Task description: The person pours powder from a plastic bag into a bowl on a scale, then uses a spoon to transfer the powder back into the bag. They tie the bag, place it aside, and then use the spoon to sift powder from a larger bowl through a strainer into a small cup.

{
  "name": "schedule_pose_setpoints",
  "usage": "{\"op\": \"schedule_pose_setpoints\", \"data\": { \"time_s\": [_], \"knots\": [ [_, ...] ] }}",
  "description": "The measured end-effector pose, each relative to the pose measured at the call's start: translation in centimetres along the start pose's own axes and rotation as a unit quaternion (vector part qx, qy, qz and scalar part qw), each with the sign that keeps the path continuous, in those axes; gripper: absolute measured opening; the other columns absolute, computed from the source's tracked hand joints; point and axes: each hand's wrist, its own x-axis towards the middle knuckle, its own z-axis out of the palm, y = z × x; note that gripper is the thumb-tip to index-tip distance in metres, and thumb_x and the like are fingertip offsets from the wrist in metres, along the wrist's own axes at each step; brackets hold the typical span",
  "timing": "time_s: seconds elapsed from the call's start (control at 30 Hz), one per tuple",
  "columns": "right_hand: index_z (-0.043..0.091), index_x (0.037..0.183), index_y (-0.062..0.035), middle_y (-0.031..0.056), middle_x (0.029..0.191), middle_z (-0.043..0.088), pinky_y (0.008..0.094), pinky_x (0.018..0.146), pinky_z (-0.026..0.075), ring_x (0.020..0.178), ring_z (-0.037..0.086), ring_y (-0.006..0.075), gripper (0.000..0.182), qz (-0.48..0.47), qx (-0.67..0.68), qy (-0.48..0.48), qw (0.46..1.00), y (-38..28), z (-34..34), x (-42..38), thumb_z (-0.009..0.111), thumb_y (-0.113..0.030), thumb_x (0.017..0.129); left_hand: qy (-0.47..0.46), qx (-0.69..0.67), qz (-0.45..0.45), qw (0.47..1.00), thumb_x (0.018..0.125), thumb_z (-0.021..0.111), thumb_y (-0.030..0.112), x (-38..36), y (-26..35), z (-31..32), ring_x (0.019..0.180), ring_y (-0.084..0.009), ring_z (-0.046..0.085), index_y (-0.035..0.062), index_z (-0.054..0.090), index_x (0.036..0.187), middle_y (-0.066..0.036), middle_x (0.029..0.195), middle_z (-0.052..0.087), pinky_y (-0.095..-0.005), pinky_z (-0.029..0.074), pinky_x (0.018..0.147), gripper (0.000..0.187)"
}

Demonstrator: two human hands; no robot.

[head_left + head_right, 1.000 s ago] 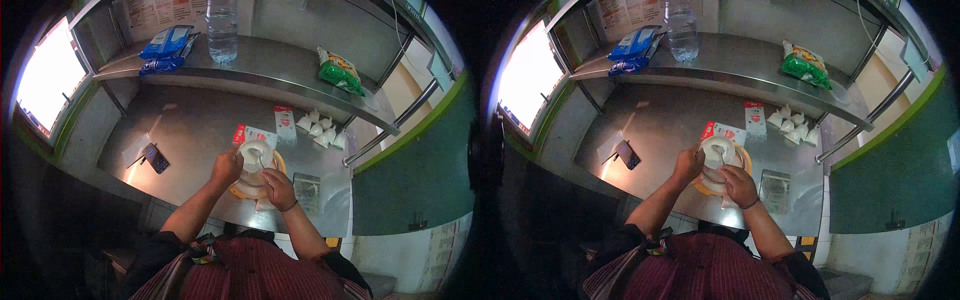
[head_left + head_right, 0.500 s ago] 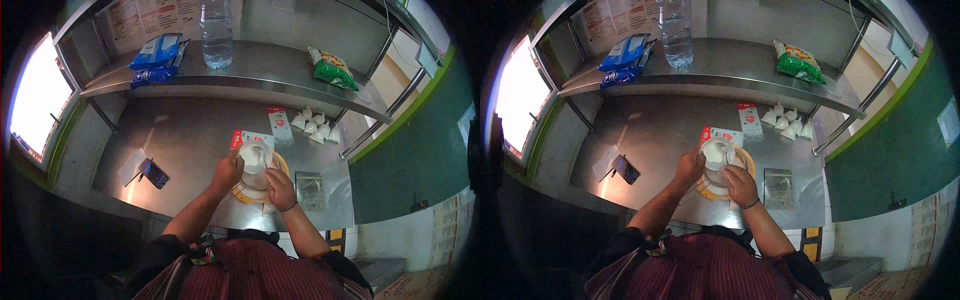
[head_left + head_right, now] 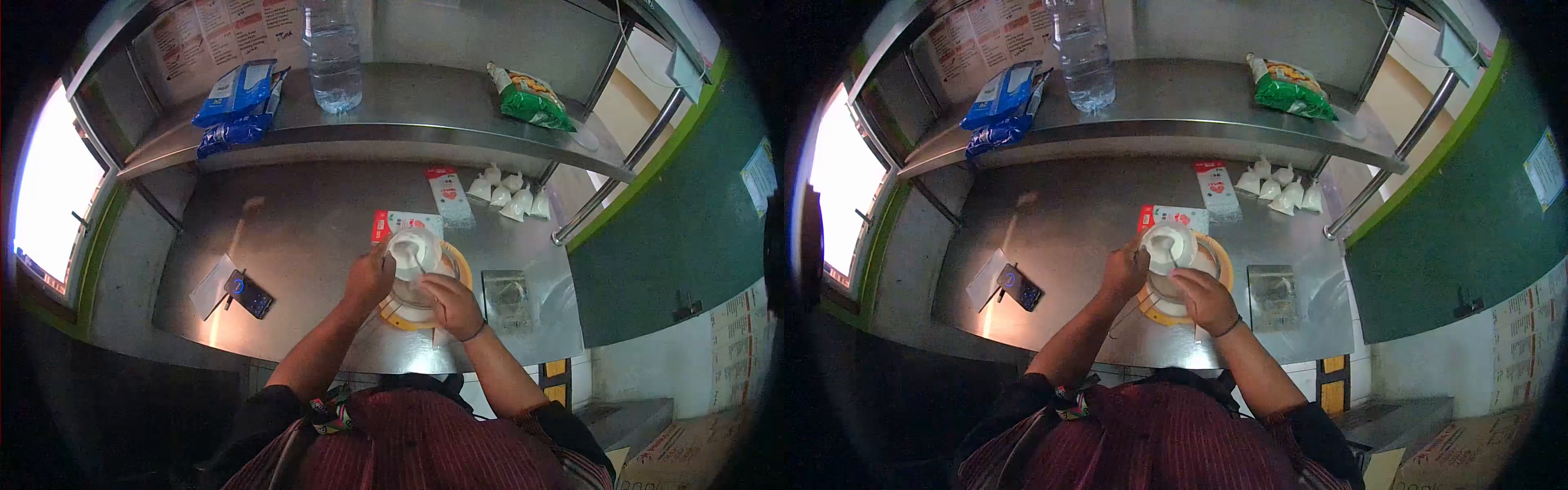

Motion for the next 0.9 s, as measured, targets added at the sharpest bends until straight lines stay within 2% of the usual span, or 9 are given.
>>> {"op": "schedule_pose_setpoints", "data": {
  "time_s": [0.13, 0.27, 0.33, 0.47, 0.53, 0.67, 0.77, 0.9],
  "knots": [
    [0.068, 0.115, -0.005, 0.0104, 0.121, 0.066, 0.0388, 0.093, 0.053, 0.108, 0.065, 0.0285, 0.028, 0.006, -0.023, 0.028, 0.999, 0.5, 0.5, 0.6, 0.063, -0.008, 0.088, 0.028, 0.01, 0.041, 0.999, 0.091, 0.054, 0.013, -0.2, -0.2, 0.5, 0.075, -0.0396, 0.07, 0.0042, 0.054, 0.136, -0.027, 0.085, 0.067, -0.0461, 0.055, 0.069, 0.046],
    [0.068, 0.116, -0.0048, 0.0114, 0.118, 0.067, 0.0378, 0.093, 0.053, 0.107, 0.066, 0.0287, 0.025, 0.001, 0.016, -0.005, 1.0, -0.1, 0.9, 0.1, 0.061, -0.009, 0.092, 0.021, 0.02, 0.07, 0.997, 0.091, 0.055, 0.013, -0.1, -1.1, 0.4, 0.076, -0.0402, 0.069, 0.0065, 0.053, 0.138, -0.026, 0.085, 0.068, -0.0465, 0.055, 0.07, 0.047],
    [0.068, 0.115, -0.0045, 0.0117, 0.117, 0.067, 0.0376, 0.093, 0.053, 0.107, 0.066, 0.0288, 0.024, 0.005, 0.031, -0.021, 0.999, -0.5, 0.7, 0.1, 0.06, -0.009, 0.093, 0.017, 0.014, 0.051, 0.998, 0.091, 0.055, 0.013, -0.1, -0.7, 0.1, 0.076, -0.0405, 0.069, 0.0072, 0.053, 0.138, -0.026, 0.085, 0.068, -0.0467, 0.055, 0.07, 0.048],
    [0.067, 0.114, -0.0038, 0.0124, 0.116, 0.068, 0.0371, 0.093, 0.053, 0.107, 0.066, 0.0291, 0.023, 0.026, 0.018, 0.018, 0.999, -0.1, 0.6, 0.3, 0.062, -0.009, 0.092, 0.007, -0.011, 0.026, 1.0, 0.091, 0.055, 0.014, -0.1, -1.0, 0.2, 0.075, -0.0411, 0.069, 0.0077, 0.051, 0.139, -0.026, 0.085, 0.067, -0.0474, 0.055, 0.07, 0.049],
    [0.067, 0.113, -0.0036, 0.0128, 0.116, 0.068, 0.0369, 0.093, 0.053, 0.107, 0.066, 0.0292, 0.023, 0.019, 0.008, 0.041, 0.999, -0.2, 0.5, 0.5, 0.062, -0.008, 0.092, 0.012, 0.001, 0.037, 0.999, 0.091, 0.055, 0.015, -0.1, -1.2, 0.5, 0.076, -0.0412, 0.069, 0.0076, 0.051, 0.139, -0.026, 0.085, 0.068, -0.0476, 0.055, 0.071, 0.049],
    [0.067, 0.112, -0.0024, 0.0137, 0.118, 0.067, 0.0371, 0.093, 0.053, 0.108, 0.066, 0.0302, 0.021, 0.035, 0.037, 0.021, 0.999, -0.4, 0.4, 0.1, 0.061, -0.007, 0.092, 0.007, 0.04, 0.033, 0.999, 0.093, 0.054, 0.015, 0.1, -1.5, 0.5, 0.078, -0.041, 0.069, 0.0079, 0.051, 0.14, -0.026, 0.088, 0.068, -0.0476, 0.054, 0.071, 0.048],
    [0.066, 0.113, -0.0018, 0.0144, 0.118, 0.067, 0.0377, 0.094, 0.053, 0.108, 0.066, 0.031, 0.022, 0.05, 0.035, 0.043, 0.997, -0.3, 0.4, -0.1, 0.06, -0.007, 0.093, 0.035, -0.004, 0.073, 0.997, 0.096, 0.051, 0.015, 0.0, -2.0, 0.8, 0.086, -0.0401, 0.07, 0.0108, 0.057, 0.135, -0.024, 0.095, 0.069, -0.0449, 0.055, 0.073, 0.039],
    [0.065, 0.114, -0.0007, 0.0158, 0.118, 0.067, 0.0381, 0.095, 0.052, 0.11, 0.065, 0.0319, 0.024, 0.088, 0.041, 0.043, 0.994, -0.4, 0.4, -0.4, 0.057, -0.005, 0.093, 0.032, -0.014, 0.048, 0.998, 0.096, 0.051, 0.015, 0.0, -1.7, 0.7, 0.085, -0.0387, 0.071, 0.0086, 0.057, 0.133, -0.024, 0.095, 0.069, -0.0446, 0.056, 0.073, 0.038]
  ]
}}
